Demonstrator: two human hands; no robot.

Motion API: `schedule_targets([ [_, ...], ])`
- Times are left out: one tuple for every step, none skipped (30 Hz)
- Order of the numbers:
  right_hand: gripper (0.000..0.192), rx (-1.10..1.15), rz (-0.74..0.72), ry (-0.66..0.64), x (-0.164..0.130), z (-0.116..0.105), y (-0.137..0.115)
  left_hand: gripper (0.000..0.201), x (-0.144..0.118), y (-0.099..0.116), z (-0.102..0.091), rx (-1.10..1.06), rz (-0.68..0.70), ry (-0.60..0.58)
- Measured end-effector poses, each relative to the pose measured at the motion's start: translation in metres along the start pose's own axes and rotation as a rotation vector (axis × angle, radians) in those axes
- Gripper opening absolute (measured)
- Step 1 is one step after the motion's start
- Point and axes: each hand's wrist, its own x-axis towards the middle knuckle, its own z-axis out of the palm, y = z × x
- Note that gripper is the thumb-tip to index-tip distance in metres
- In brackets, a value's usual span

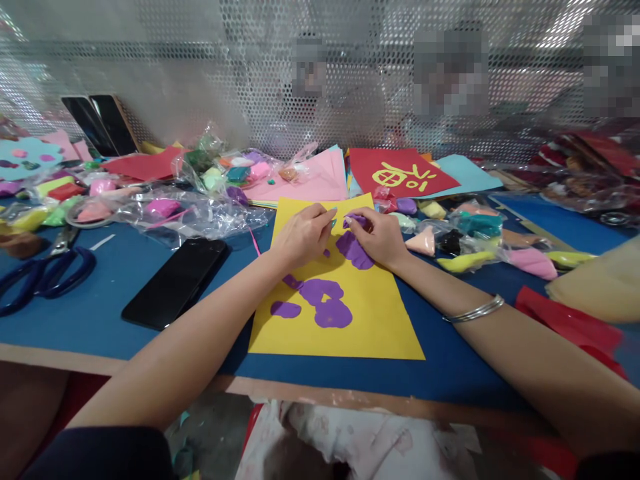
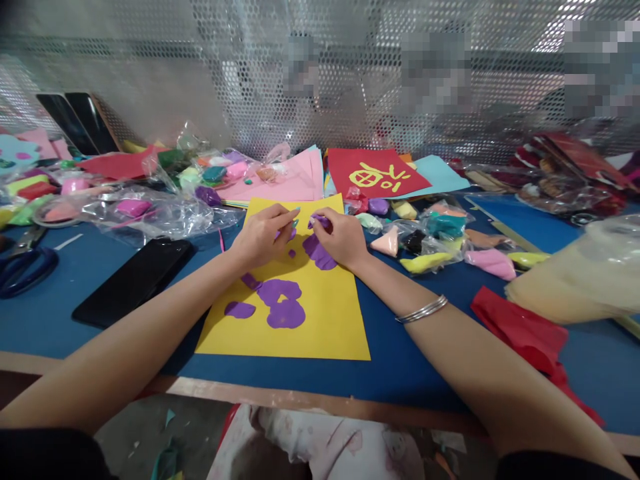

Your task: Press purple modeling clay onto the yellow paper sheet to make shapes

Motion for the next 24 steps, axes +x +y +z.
schedule_targets([
  [0.022, 0.001, -0.001, -0.002, 0.000, 0.000, 0.000, 0.033, 0.000, 0.000, 0.000, -0.019, -0.017, -0.002],
  [0.022, 0.001, -0.002, -0.004, 0.000, 0.000, 0.000, 0.033, 0.001, -0.001, -0.001, -0.050, -0.044, -0.022],
  [0.022, 0.001, -0.003, -0.006, 0.000, 0.000, 0.000, 0.033, 0.001, -0.001, -0.002, -0.086, -0.079, -0.053],
  [0.022, 0.001, -0.004, -0.008, 0.000, 0.001, 0.001, 0.032, 0.001, -0.002, -0.004, -0.127, -0.115, -0.089],
  [0.022, 0.000, -0.005, -0.008, 0.000, 0.001, 0.001, 0.027, 0.001, -0.002, -0.005, -0.152, -0.146, -0.125],
  [0.022, 0.000, -0.006, -0.009, -0.001, 0.001, 0.001, 0.022, 0.001, -0.002, -0.007, -0.168, -0.167, -0.155],
  [0.022, 0.000, -0.006, -0.009, -0.001, 0.001, 0.001, 0.017, 0.001, -0.002, -0.009, -0.173, -0.180, -0.179],
  [0.022, -0.001, -0.008, -0.008, -0.001, 0.001, 0.002, 0.014, 0.000, -0.002, -0.012, -0.168, -0.184, -0.199],
  [0.022, -0.002, -0.009, -0.008, -0.001, 0.001, 0.002, 0.013, 0.000, -0.002, -0.014, -0.168, -0.180, -0.221],
  [0.022, -0.002, -0.011, -0.008, -0.001, 0.001, 0.002, 0.013, 0.000, -0.001, -0.016, -0.174, -0.172, -0.253],
  [0.022, -0.002, -0.013, -0.008, -0.001, 0.001, 0.002, 0.012, 0.000, -0.001, -0.019, -0.183, -0.161, -0.290],
  [0.022, -0.002, -0.014, -0.009, -0.001, 0.001, 0.003, 0.012, 0.000, -0.001, -0.021, -0.197, -0.145, -0.334],
  [0.022, -0.003, -0.015, -0.009, -0.001, 0.001, 0.003, 0.011, 0.001, -0.001, -0.023, -0.213, -0.129, -0.376],
  [0.022, -0.003, -0.015, -0.009, -0.001, 0.001, 0.003, 0.011, 0.001, -0.001, -0.025, -0.231, -0.113, -0.415],
  [0.022, -0.004, -0.014, -0.010, -0.002, 0.001, 0.003, 0.012, 0.001, -0.001, -0.028, -0.254, -0.103, -0.458],
  [0.023, -0.006, -0.012, -0.009, -0.002, 0.001, 0.002, 0.014, 0.002, -0.002, -0.030, -0.282, -0.103, -0.507],
  [0.023, -0.007, -0.013, -0.013, -0.002, 0.001, 0.002, 0.016, 0.003, -0.002, -0.032, -0.308, -0.105, -0.551],
  [0.023, -0.007, -0.013, -0.016, -0.002, 0.001, 0.002, 0.018, 0.004, -0.002, -0.033, -0.346, -0.133, -0.614],
  [0.023, -0.007, -0.013, -0.018, -0.002, 0.001, 0.002, 0.020, 0.004, -0.002, -0.035, -0.366, -0.163, -0.656],
  [0.023, -0.007, -0.013, -0.020, -0.002, 0.001, 0.002, 0.022, 0.005, -0.002, -0.036, -0.376, -0.190, -0.676],
  [0.023, -0.007, -0.013, -0.021, -0.002, 0.001, 0.002, 0.021, 0.006, -0.002, -0.037, -0.376, -0.211, -0.695],
  [0.023, -0.006, -0.012, -0.021, -0.002, 0.002, 0.002, 0.019, 0.006, -0.002, -0.038, -0.371, -0.220, -0.707],
  [0.023, -0.004, -0.012, -0.021, -0.002, 0.002, 0.002, 0.017, 0.006, -0.002, -0.038, -0.366, -0.221, -0.719],
  [0.022, -0.002, -0.011, -0.021, -0.002, 0.002, 0.002, 0.015, 0.007, -0.002, -0.038, -0.362, -0.218, -0.732],
])
